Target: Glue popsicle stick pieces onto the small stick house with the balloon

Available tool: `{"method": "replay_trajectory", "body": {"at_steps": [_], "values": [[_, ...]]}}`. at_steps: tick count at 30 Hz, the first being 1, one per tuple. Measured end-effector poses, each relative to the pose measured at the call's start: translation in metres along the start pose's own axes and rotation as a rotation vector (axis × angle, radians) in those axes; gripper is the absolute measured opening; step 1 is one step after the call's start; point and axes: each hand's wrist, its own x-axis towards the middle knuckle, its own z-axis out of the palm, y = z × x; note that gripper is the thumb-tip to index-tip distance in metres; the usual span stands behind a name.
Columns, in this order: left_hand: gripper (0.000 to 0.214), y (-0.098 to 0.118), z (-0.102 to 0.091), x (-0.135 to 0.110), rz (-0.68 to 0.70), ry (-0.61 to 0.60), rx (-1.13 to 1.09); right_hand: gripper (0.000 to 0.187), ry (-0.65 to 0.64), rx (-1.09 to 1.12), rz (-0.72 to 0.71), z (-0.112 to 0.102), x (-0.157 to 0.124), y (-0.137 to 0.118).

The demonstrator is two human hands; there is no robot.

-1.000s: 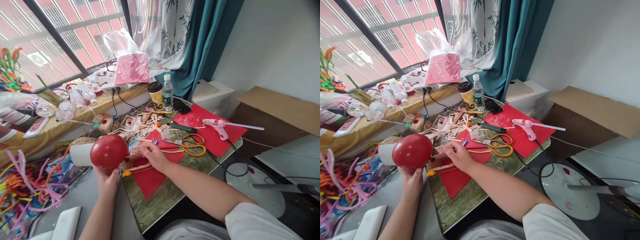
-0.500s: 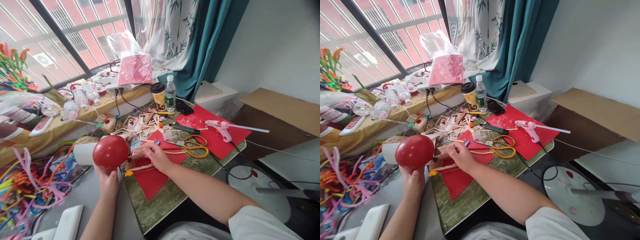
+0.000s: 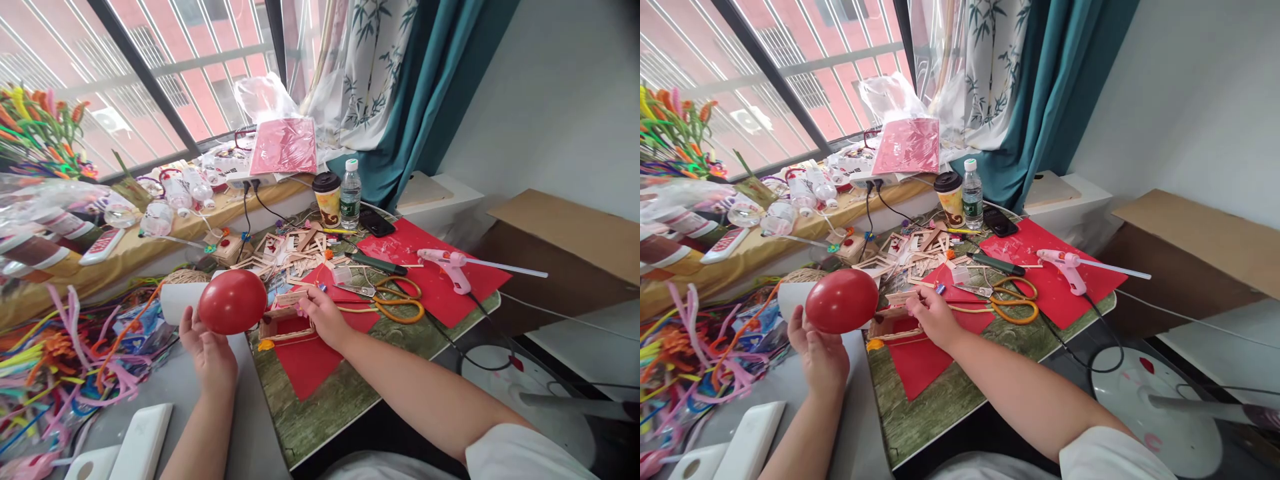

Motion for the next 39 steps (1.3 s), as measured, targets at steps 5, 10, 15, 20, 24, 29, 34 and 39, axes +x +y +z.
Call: {"method": "replay_trajectory", "body": {"at_steps": [5,10,15,20,24,29,34,39], "values": [[0.091,0.0042,-0.0037,-0.0032,0.049,-0.134,0.146,0.026,0.01,-0.039,-0.015,0.0038,-0.0001,0.0003],[0.083,0.0048,-0.0078,-0.0029,0.034,-0.166,0.163,0.026,0.012,-0.05,-0.008,0.0049,0.0005,-0.0004],[0.081,0.0064,-0.0081,-0.0036,0.03,-0.193,0.176,0.026,0.012,-0.055,0.001,0.005,0.0005,-0.0003],[0.076,0.0045,-0.0093,-0.0041,0.002,-0.207,0.18,0.027,0.008,-0.049,0.001,0.0054,0.0006,-0.0016],[0.076,0.0023,-0.0096,-0.0022,0.004,-0.198,0.165,0.026,0.007,-0.053,0.001,0.0054,0.0003,-0.0022],[0.073,0.0023,-0.009,-0.0027,-0.009,-0.195,0.156,0.027,0.009,-0.058,0.002,0.0054,0.0,-0.0021],[0.071,0.0036,-0.008,-0.0062,-0.053,-0.201,0.15,0.028,0.009,-0.057,0.003,0.0054,0.0002,-0.0027],[0.076,0.006,-0.0058,-0.004,-0.036,-0.186,0.154,0.031,0.017,-0.082,0.008,0.0053,0.0004,-0.0016]]}}
